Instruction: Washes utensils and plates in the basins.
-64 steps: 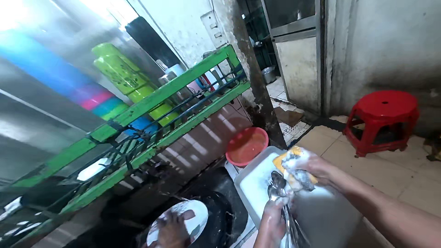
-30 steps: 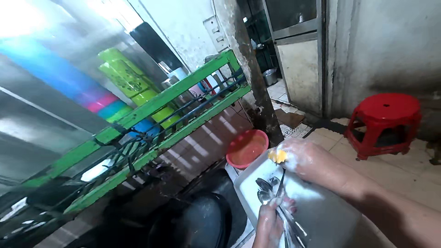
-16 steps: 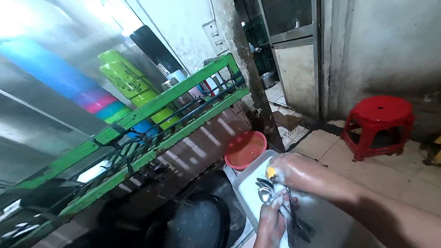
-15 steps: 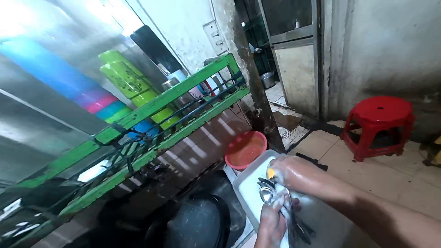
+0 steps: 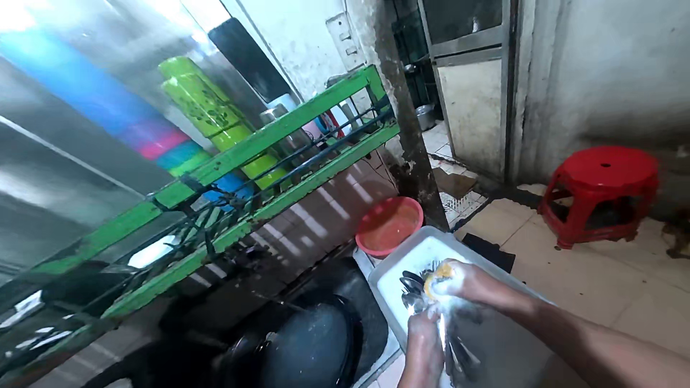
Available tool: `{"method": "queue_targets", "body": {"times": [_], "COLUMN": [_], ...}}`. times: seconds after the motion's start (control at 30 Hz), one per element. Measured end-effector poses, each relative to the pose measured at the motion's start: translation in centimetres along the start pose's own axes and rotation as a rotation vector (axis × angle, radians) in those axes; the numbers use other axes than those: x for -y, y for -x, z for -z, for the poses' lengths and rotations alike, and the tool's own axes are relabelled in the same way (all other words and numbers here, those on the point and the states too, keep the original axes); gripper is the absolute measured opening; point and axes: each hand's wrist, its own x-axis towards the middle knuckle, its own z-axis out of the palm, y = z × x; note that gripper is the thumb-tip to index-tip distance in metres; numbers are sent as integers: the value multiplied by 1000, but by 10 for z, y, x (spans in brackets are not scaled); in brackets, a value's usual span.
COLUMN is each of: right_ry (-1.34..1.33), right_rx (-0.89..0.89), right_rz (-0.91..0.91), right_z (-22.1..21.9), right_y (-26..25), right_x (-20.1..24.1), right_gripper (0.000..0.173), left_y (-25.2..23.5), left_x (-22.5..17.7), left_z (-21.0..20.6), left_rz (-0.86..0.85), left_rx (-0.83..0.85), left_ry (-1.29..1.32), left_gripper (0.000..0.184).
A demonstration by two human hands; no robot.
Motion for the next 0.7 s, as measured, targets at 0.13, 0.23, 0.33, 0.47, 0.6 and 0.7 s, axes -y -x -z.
{"method": "queue_targets", "body": {"times": [0.13, 0.23, 0.33, 0.47, 0.6, 0.7], "right_ry": [123, -19, -10, 125, -288, -200], "right_rx": [-247, -164, 13, -290, -523, -296], "right_rz": [86, 66, 56, 166, -1, -41], "right_z": [-1, -18, -14, 12, 19, 2], "right_y": [-21, -8, 1, -27, -35, -16], "right_x": [-20, -26, -18, -22, -15, -10], "right_gripper": [38, 43, 44, 36, 50, 49], "left_y": [-2, -1, 2, 4, 2, 8], "left_x": [2, 3, 3, 0, 2, -3], "left_z": [0, 0, 5, 3, 7, 2], "left_rz": [16, -12, -18, 17, -15, -23], "left_rx": [110, 111, 97, 111, 113, 61], "left_ry": [81, 110, 58, 100, 196, 85], "left_gripper": [14, 11, 29, 28, 22, 17]}}
